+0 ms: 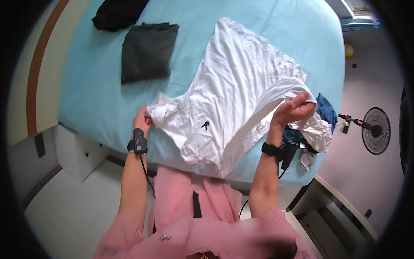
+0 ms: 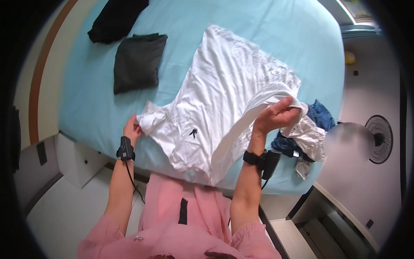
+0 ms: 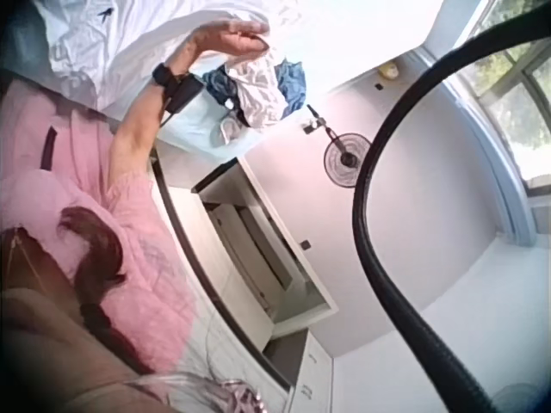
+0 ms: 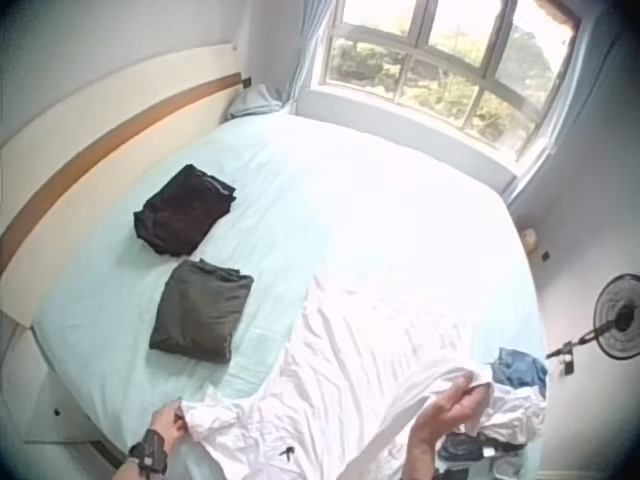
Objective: Folding various items of clothing on a bed.
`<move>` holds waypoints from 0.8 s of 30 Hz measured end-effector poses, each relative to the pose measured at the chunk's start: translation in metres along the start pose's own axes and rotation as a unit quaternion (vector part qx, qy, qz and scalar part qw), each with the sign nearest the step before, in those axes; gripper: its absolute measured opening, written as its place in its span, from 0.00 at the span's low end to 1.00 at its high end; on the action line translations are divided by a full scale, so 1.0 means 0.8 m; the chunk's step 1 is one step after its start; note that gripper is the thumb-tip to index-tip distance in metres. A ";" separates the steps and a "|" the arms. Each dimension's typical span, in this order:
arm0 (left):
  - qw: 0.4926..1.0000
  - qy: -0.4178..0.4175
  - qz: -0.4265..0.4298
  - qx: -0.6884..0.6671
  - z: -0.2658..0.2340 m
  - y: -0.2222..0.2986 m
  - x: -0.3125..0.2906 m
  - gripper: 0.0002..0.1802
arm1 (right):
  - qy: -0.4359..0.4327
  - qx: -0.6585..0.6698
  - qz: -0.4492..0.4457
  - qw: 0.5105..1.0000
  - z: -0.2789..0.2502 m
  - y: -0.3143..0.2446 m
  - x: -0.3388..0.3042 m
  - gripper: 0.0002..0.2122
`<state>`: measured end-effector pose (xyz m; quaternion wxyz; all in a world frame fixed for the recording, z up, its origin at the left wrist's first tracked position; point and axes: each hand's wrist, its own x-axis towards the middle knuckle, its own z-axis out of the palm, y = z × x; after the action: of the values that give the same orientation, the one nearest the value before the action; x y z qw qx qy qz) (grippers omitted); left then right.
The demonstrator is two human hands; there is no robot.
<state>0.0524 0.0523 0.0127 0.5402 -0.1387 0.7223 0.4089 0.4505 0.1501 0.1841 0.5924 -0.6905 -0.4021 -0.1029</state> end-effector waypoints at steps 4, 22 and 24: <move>0.998 0.037 0.027 -0.031 0.017 -0.014 0.021 0.16 | -0.137 0.076 0.077 0.985 0.044 -0.006 -0.017 0.10; 0.902 -0.037 0.425 -0.063 0.040 0.134 -0.021 0.10 | -0.440 -0.428 0.103 0.783 -0.293 0.109 -0.262 0.18; 0.898 -0.057 0.433 -0.044 0.007 0.148 0.044 0.12 | -0.428 -0.404 0.096 0.803 -0.329 0.101 -0.256 0.17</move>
<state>-0.0335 0.1390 0.0334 0.3436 0.1880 0.6601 0.6410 0.4590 -0.1736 0.0707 0.0343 -0.8761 -0.4686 0.1078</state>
